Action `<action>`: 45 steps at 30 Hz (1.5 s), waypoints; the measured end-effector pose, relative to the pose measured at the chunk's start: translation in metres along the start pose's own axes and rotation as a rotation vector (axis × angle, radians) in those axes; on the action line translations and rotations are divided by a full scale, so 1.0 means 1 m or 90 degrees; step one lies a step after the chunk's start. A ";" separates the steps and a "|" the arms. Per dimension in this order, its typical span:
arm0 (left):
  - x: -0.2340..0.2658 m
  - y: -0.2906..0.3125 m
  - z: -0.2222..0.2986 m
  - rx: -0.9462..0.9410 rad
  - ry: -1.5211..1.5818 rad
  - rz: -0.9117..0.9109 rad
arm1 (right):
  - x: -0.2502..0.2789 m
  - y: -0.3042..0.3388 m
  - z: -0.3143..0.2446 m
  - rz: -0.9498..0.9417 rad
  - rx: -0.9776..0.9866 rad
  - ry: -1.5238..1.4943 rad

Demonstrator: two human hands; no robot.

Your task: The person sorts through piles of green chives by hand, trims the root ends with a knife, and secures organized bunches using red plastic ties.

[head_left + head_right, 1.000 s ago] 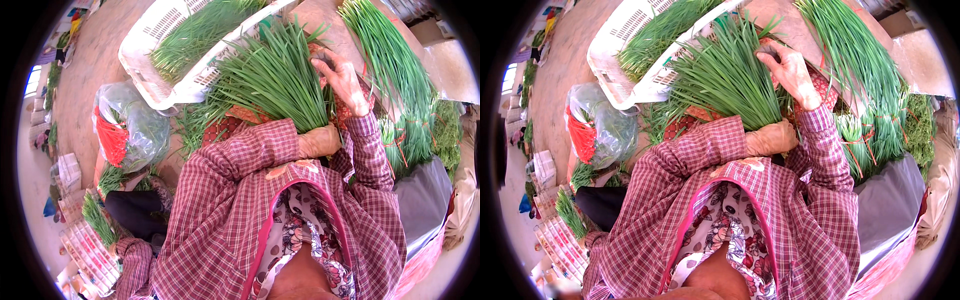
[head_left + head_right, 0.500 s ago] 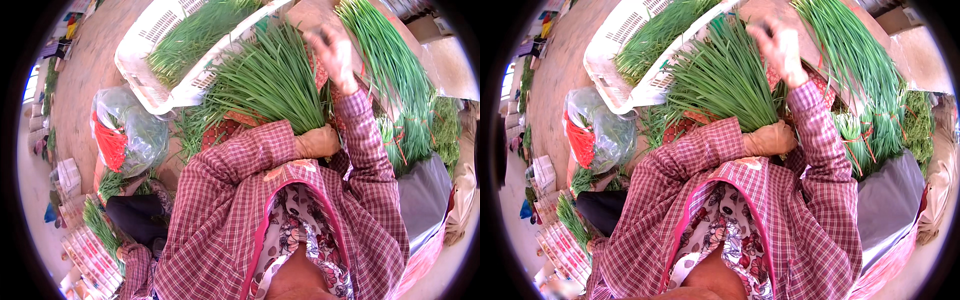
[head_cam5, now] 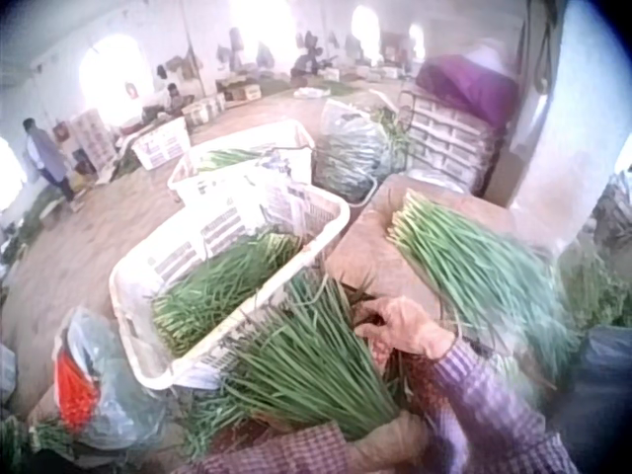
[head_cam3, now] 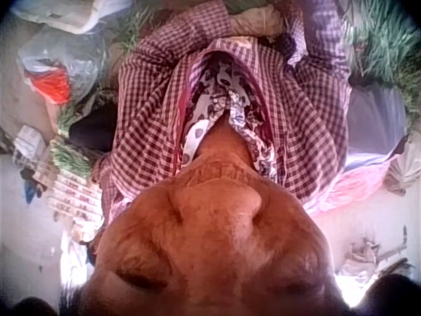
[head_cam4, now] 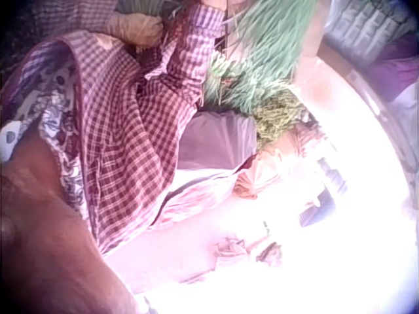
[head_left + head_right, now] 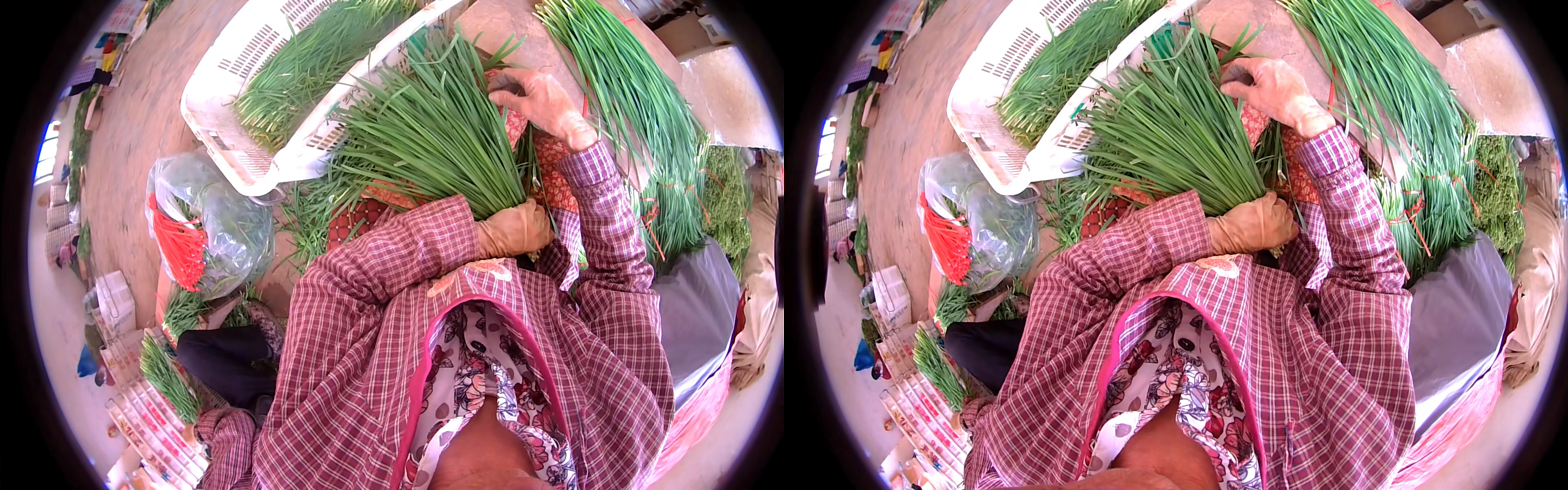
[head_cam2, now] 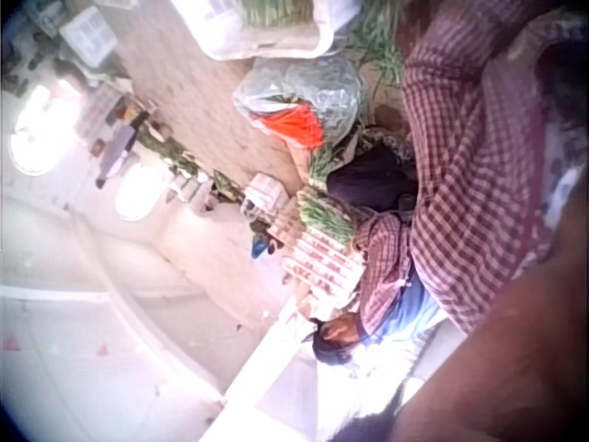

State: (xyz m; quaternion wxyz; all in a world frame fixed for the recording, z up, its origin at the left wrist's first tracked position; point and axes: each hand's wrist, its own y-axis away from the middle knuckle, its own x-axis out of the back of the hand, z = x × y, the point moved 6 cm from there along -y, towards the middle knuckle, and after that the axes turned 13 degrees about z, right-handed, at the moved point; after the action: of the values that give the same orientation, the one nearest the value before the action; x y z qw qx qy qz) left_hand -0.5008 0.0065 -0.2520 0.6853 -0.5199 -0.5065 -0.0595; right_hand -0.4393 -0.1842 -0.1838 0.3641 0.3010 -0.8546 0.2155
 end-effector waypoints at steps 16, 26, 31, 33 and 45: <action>-0.003 0.000 0.003 -0.024 -0.025 -0.007 | -0.007 0.004 -0.002 0.040 0.007 0.041; -0.042 0.026 0.011 -0.038 -0.056 0.033 | 0.001 0.001 -0.010 0.214 0.019 -0.094; 0.003 -0.002 0.000 0.022 0.010 0.041 | 0.042 -0.014 0.006 0.278 -0.089 -0.184; 0.005 -0.005 -0.002 0.023 0.008 0.025 | 0.048 -0.011 0.010 0.249 -0.046 -0.015; 0.022 -0.015 -0.006 0.051 0.037 0.076 | 0.012 0.004 0.006 0.318 0.054 0.171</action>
State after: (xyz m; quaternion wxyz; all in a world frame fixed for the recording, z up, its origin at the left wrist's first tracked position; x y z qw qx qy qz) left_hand -0.4961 0.0050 -0.2255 0.7226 -0.5193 -0.4561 -0.0131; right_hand -0.4513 -0.1895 -0.1790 0.3965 0.0646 -0.8368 0.3720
